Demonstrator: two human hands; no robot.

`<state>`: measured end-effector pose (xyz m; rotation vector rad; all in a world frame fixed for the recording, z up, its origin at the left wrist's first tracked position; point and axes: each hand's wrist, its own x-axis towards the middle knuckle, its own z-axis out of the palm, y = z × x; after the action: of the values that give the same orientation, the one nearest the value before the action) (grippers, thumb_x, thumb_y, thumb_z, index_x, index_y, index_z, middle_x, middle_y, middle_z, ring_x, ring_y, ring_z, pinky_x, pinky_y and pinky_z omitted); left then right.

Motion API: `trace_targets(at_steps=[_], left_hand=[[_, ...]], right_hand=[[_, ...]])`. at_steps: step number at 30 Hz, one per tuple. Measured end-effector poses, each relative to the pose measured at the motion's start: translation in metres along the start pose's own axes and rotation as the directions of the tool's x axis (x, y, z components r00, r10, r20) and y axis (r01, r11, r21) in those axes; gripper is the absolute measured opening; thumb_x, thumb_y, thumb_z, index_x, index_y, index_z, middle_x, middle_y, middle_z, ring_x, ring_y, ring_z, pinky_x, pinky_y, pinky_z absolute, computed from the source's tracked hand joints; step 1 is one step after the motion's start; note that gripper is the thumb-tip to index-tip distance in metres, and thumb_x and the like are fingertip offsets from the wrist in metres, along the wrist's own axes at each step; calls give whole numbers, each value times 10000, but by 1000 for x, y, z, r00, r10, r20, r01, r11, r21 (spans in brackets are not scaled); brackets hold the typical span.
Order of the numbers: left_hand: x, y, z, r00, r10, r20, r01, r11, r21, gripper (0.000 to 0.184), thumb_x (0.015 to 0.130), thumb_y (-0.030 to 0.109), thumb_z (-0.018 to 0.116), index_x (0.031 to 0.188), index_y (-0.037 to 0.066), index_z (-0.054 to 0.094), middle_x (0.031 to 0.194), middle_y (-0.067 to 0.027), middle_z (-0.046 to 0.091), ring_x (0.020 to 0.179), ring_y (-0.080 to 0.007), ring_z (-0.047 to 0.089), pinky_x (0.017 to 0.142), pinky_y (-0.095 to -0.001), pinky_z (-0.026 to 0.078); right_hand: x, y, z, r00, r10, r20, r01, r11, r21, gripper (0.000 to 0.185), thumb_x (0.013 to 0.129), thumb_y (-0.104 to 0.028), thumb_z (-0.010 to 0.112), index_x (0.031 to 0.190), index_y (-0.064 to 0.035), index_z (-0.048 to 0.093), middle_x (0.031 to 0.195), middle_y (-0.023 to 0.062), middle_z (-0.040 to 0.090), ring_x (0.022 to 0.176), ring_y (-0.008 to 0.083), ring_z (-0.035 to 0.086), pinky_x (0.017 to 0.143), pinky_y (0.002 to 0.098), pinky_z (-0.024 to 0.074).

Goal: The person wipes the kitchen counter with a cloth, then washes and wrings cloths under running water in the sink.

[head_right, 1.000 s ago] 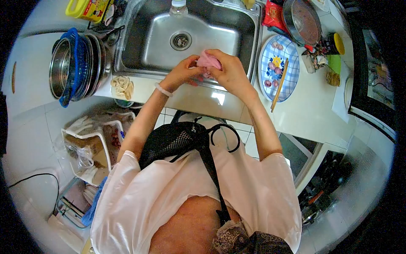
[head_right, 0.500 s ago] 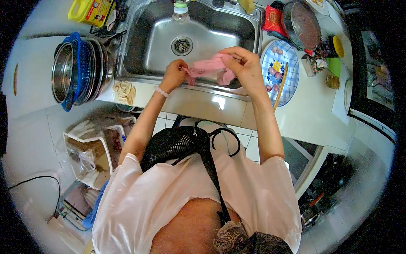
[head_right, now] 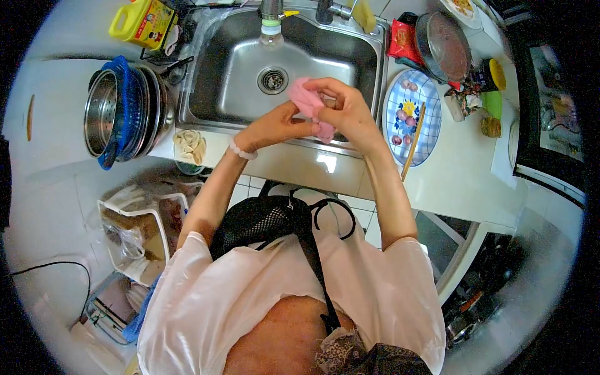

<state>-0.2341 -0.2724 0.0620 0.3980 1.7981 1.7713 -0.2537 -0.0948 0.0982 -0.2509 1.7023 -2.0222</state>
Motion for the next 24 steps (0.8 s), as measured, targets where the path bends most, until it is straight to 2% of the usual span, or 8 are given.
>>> trace_targets(at_steps=[3, 5, 8, 13, 16, 18, 22, 24], left_hand=[[2, 5, -1, 990, 134, -46, -141, 957, -254, 372, 829, 211, 583, 1127, 3, 502, 1107, -84, 542, 986, -153, 531, 860, -298, 430], [-2, 15, -2, 976, -76, -205, -62, 803, -593, 247, 841, 166, 549, 1030, 8, 551, 1041, -93, 571, 928, -167, 577, 774, -279, 495], [-2, 19, -9, 961, -172, -217, -11, 760, -650, 218, 866, 128, 493, 1027, -10, 546, 992, -95, 591, 893, -184, 597, 758, -314, 524], [1, 7, -19, 937, -153, -313, -73, 792, -606, 228, 868, 126, 493, 1043, -14, 533, 958, -87, 603, 866, -170, 601, 724, -301, 518], [0, 8, -23, 945, -115, -305, -77, 829, -554, 311, 828, 99, 548, 1111, -9, 482, 921, -78, 601, 795, -139, 591, 648, -266, 495], [-3, 11, -21, 948, -101, -301, -66, 865, -497, 395, 798, 88, 581, 1154, -16, 444, 879, -77, 603, 734, -125, 585, 584, -242, 478], [-1, 15, -20, 938, -156, -309, 50, 944, -325, 625, 738, 56, 642, 1269, 37, 314, 873, -73, 590, 660, -107, 563, 515, -224, 440], [-4, 20, -18, 921, -146, -361, 60, 969, -240, 622, 717, 33, 653, 1263, 33, 355, 848, -63, 589, 668, -98, 544, 534, -218, 430]], right_hand=[[1, -3, 6, 1000, -27, -14, 27, 998, 49, 421, 714, 62, 535, 1131, 22, 492, 936, 55, 594, 757, 74, 559, 639, 188, 446], [2, -6, 5, 998, -40, -50, 31, 985, -168, 399, 722, 63, 520, 1118, 19, 502, 870, 40, 592, 708, 68, 544, 599, 193, 432], [3, 9, 2, 980, -143, -140, 78, 917, -391, 339, 741, 59, 490, 1077, 24, 518, 801, 38, 582, 676, 69, 520, 581, 202, 420], [7, 28, -10, 950, -224, -219, 159, 947, -280, 239, 782, 51, 456, 1007, 26, 535, 747, 33, 558, 655, 72, 499, 579, 217, 414], [9, 28, -16, 972, -148, -183, 69, 922, -380, 265, 806, 63, 424, 1055, 24, 506, 854, 42, 590, 777, 77, 533, 701, 199, 413], [11, 25, -10, 958, -184, -221, 134, 966, -221, 275, 797, 53, 429, 1054, 4, 514, 692, -5, 505, 626, 50, 439, 557, 195, 351], [11, 23, -7, 942, -250, -224, 204, 957, -208, 288, 795, 55, 429, 1066, -5, 509, 628, -41, 369, 582, 42, 343, 516, 199, 282], [12, 26, -12, 940, -256, -227, 183, 937, -298, 237, 811, 30, 439, 1023, 3, 542, 652, -33, 438, 602, 39, 381, 530, 188, 308]])
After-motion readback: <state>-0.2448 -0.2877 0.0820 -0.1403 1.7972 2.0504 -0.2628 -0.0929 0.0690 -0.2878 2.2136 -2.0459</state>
